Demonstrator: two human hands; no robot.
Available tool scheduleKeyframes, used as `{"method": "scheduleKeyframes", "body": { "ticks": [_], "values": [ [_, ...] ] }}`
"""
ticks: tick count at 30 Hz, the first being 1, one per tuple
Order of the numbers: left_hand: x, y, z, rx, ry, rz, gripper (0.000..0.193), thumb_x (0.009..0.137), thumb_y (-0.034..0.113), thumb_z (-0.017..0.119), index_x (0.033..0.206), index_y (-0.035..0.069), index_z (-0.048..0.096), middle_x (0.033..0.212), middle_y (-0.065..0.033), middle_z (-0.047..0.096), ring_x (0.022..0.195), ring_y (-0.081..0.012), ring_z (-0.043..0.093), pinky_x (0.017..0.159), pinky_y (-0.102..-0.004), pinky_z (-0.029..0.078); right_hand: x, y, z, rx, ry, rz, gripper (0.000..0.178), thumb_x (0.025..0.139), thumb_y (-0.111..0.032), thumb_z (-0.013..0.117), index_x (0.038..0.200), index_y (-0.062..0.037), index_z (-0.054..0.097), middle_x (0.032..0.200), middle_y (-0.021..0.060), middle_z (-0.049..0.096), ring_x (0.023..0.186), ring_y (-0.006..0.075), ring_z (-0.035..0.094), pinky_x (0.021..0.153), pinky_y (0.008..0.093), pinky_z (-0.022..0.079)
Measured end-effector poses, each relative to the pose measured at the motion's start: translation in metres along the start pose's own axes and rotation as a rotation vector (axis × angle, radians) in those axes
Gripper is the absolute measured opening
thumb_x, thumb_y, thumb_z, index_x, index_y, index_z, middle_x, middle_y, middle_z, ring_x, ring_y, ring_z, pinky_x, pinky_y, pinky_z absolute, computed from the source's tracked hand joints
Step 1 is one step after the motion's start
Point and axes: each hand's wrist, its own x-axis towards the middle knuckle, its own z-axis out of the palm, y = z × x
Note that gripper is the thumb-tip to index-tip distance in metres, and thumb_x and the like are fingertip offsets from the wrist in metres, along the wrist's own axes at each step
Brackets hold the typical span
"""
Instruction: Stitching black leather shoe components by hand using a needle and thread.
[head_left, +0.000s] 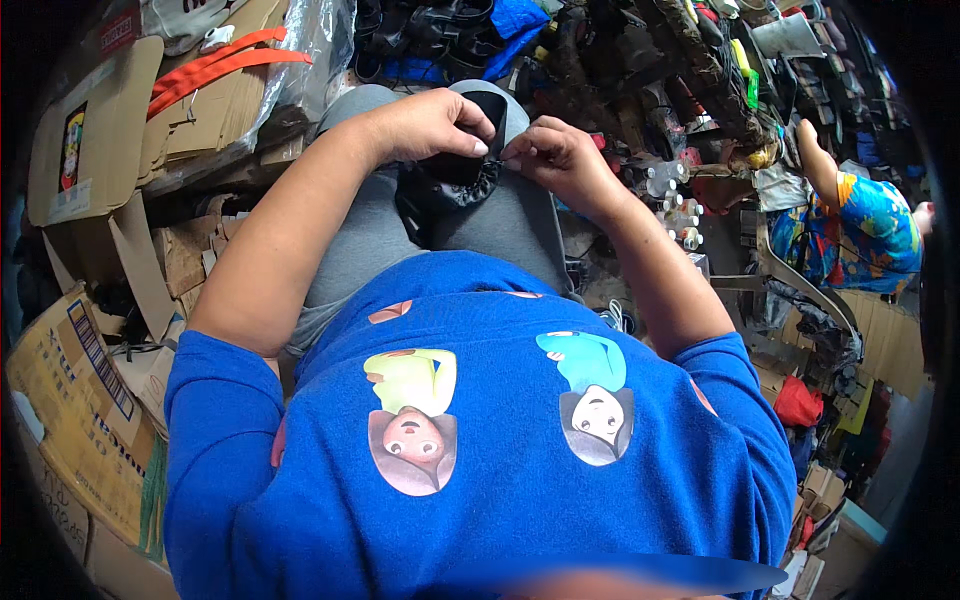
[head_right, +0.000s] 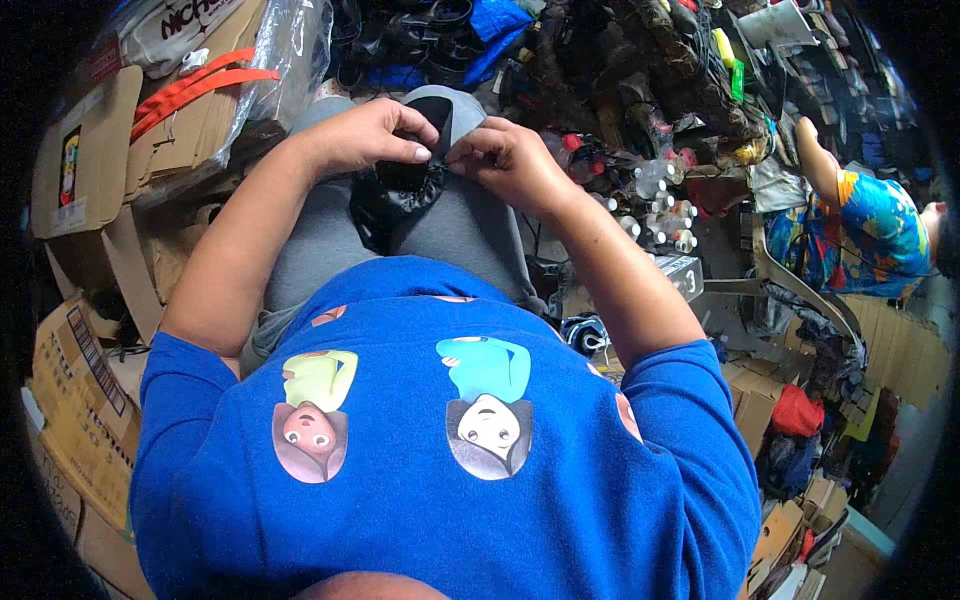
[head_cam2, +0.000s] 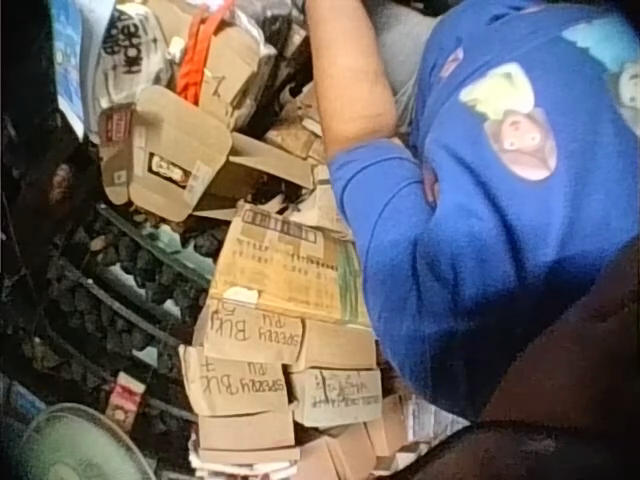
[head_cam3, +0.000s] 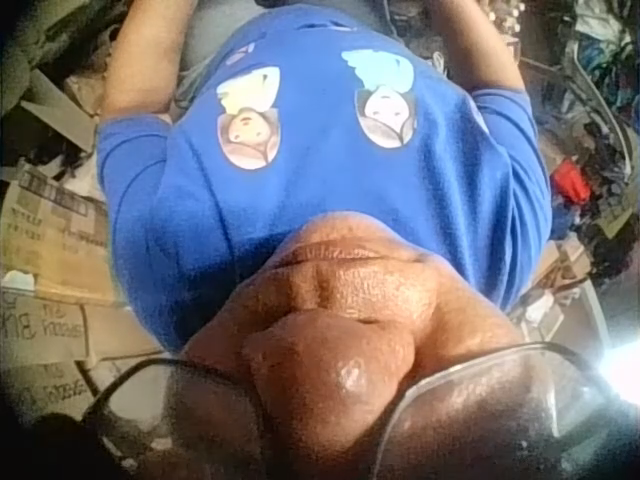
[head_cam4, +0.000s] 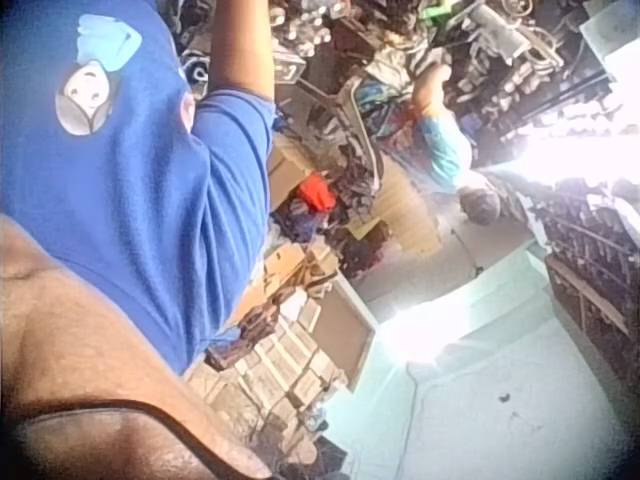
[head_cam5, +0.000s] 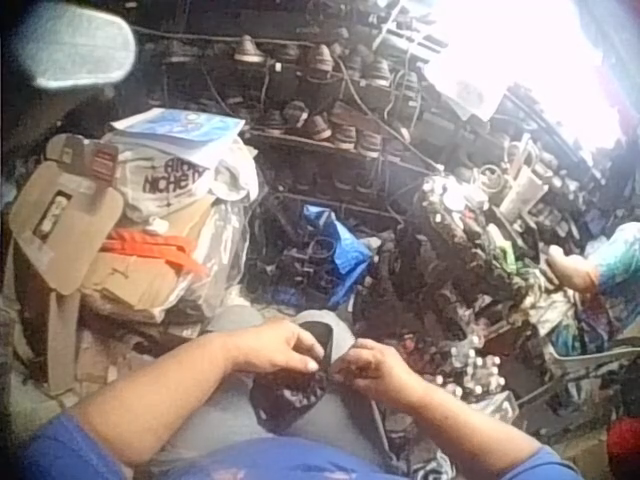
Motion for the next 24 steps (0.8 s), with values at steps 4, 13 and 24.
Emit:
{"method": "scheduleKeyframes", "body": {
  "ticks": [4, 13, 24],
  "values": [
    [-0.002, 0.000, -0.002, -0.047, -0.077, -0.017, 0.037, 0.080, 0.014, 0.064, 0.113, -0.003, 0.060, 0.102, -0.0077, 0.065, 0.096, -0.0141, 0.058, 0.091, -0.0287, 0.042, -0.010, -0.003, 0.009, -0.072, 0.116, -0.025, 0.018, 0.074, -0.007, 0.070, 0.090, -0.0145, 0.070, 0.079, 0.0064, 0.059, 0.071, 0.0188, 0.062, 0.063, 0.0307, 0.050],
    [0.000, 0.000, -0.003, 0.050, -0.145, 0.009, 0.037, 0.081, 0.011, 0.061, 0.115, -0.003, 0.060, 0.109, -0.0116, 0.062, 0.104, -0.0185, 0.056, 0.095, -0.0298, 0.040, -0.015, -0.018, 0.011, -0.291, 0.114, -0.097, 0.015, 0.076, -0.009, 0.065, 0.089, -0.0141, 0.068, 0.079, 0.0097, 0.057, 0.073, 0.0277, 0.062, 0.065, 0.0366, 0.050],
    [0.001, 0.009, 0.003, 0.250, 0.094, 0.086, 0.032, 0.069, -0.001, 0.066, 0.101, 0.003, 0.064, 0.097, -0.0123, 0.063, 0.093, -0.0242, 0.060, 0.085, -0.0324, 0.046, 0.019, -0.040, 0.004, -0.733, -0.131, -0.181, 0.013, 0.076, -0.006, 0.055, 0.082, -0.0065, 0.066, 0.085, 0.0148, 0.059, 0.077, 0.0323, 0.062, 0.070, 0.0417, 0.050]
  ]
}}
